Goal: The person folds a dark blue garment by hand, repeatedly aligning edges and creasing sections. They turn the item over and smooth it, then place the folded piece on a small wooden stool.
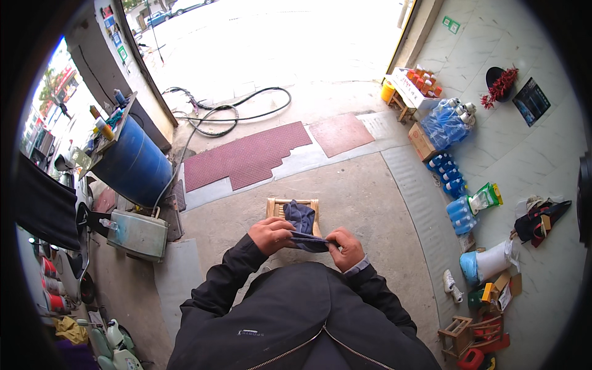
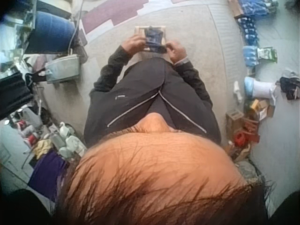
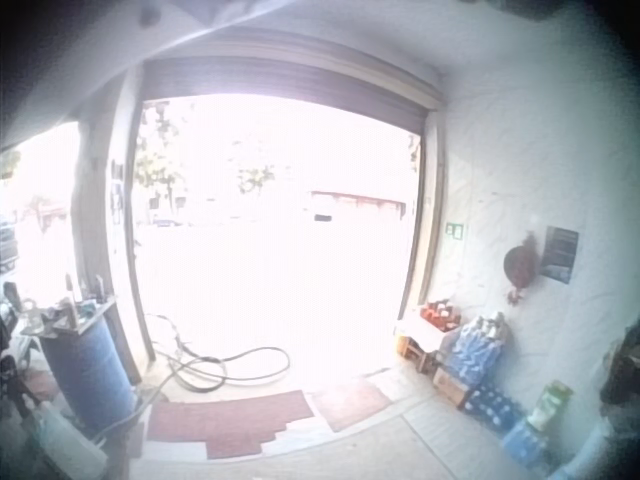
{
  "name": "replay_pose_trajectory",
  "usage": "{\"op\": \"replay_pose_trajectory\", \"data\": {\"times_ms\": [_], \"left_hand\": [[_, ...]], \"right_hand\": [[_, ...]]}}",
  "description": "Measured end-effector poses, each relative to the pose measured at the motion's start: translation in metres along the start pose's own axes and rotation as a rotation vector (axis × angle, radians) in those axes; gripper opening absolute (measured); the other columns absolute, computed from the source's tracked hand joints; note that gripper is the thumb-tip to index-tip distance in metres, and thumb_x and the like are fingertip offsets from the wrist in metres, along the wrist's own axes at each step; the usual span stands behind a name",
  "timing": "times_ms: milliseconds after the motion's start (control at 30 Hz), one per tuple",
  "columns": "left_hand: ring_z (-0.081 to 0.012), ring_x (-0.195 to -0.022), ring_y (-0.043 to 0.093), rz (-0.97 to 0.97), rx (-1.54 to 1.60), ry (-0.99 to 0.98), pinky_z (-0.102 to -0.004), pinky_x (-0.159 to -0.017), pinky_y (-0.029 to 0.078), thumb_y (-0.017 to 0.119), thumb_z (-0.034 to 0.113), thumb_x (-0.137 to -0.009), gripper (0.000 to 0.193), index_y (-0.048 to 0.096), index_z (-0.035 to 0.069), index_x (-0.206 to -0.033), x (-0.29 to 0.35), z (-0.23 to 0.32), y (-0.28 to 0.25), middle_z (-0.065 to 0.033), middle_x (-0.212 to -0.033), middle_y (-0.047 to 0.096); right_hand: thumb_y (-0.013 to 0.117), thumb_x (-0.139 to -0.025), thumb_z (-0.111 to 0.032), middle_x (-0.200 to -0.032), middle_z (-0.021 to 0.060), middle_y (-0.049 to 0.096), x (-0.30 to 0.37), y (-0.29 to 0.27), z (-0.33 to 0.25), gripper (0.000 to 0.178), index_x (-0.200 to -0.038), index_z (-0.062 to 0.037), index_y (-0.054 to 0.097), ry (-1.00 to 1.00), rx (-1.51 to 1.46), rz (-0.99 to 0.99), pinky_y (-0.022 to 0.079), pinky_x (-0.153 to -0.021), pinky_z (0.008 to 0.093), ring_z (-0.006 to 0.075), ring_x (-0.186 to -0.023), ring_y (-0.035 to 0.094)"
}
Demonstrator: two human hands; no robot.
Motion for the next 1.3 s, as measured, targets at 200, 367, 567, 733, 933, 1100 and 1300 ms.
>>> {"op": "replay_pose_trajectory", "data": {"times_ms": [200,367,567,733,933,1100,1300], "left_hand": [[-0.0294,-0.11,0.072,0.047,0.171,-0.07,-0.0392,-0.093,0.059,0.087,0.021,-0.083,0.023,0.075,0.007,-0.098,0.003,-0.011,0.0,-0.0065,-0.113,0.076],[-0.0255,-0.096,0.076,0.048,0.393,-0.265,-0.0347,-0.083,0.061,0.085,0.013,-0.088,0.018,0.074,0.005,-0.099,0.01,-0.026,0.01,-0.0087,-0.107,0.078],[-0.015,-0.088,0.077,0.058,0.578,-0.478,-0.029,-0.079,0.06,0.084,0.006,-0.09,0.018,0.071,0.003,-0.102,0.013,-0.038,0.021,-0.0077,-0.095,0.079],[-0.0155,-0.086,0.077,0.102,0.542,-0.471,-0.0293,-0.08,0.061,0.084,0.009,-0.091,0.019,0.071,0.004,-0.104,0.01,-0.038,0.016,-0.0061,-0.093,0.077],[-0.0143,-0.089,0.076,0.152,0.731,-0.601,-0.0296,-0.081,0.06,0.08,0.003,-0.093,0.017,0.072,0.003,-0.108,0.013,-0.045,0.021,-0.0078,-0.096,0.079],[-0.0157,-0.09,0.076,0.045,0.528,-0.555,-0.0305,-0.082,0.059,0.078,0.006,-0.095,0.017,0.072,0.002,-0.112,0.006,-0.041,0.021,-0.0097,-0.098,0.079],[-0.029,-0.096,0.074,0.01,0.423,-0.499,-0.0385,-0.086,0.058,0.079,0.015,-0.095,0.021,0.072,0.004,-0.111,0.0,-0.035,0.018,-0.0136,-0.1,0.076]], "right_hand": [[0.074,-0.084,0.005,-0.094,0.0134,0.066,-0.003,-0.005,-0.001,0.015,-0.096,-0.0024,0.069,-0.045,0.075,0.039,0.054,-0.078,0.0409,0.0367,-0.091,0.066],[0.075,-0.083,0.005,-0.096,0.0142,0.067,-0.004,-0.005,0.007,0.016,-0.095,-0.0024,0.068,-0.006,0.035,0.039,0.055,-0.079,0.0403,0.0359,-0.092,0.067],[0.075,-0.082,0.006,-0.097,0.0134,0.068,-0.007,-0.009,0.015,0.017,-0.095,-0.0022,0.067,0.02,-0.045,0.06,0.055,-0.079,0.0388,0.0332,-0.09,0.068],[0.075,-0.083,0.006,-0.1,0.0118,0.072,-0.009,-0.013,0.005,0.018,-0.096,-0.0025,0.067,-0.079,-0.048,0.098,0.056,-0.082,0.037,0.0301,-0.091,0.069],[0.075,-0.093,0.002,-0.102,0.0081,0.075,0.001,0.003,0.04,0.013,-0.104,-0.001,0.068,0.218,-0.373,0.04,0.056,-0.084,0.0312,0.016,-0.094,0.07],[0.075,-0.096,-0.002,-0.097,0.0063,0.076,0.006,0.005,0.053,0.015,-0.109,0.0008,0.069,0.29,-0.415,0.07,0.056,-0.081,0.0284,0.0127,-0.09,0.069],[0.076,-0.096,-0.004,-0.094,0.0059,0.075,0.006,0.007,0.058,0.014,-0.109,0.0001,0.07,0.313,-0.403,0.07,0.056,-0.08,0.0288,0.0129,-0.087,0.069]]}}
Point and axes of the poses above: each hand's wrist, its own x-axis away from the middle knuckle, its own y-axis out of the palm, z = x × y, the point moved 10 cm from there along -x, towards the middle knuckle
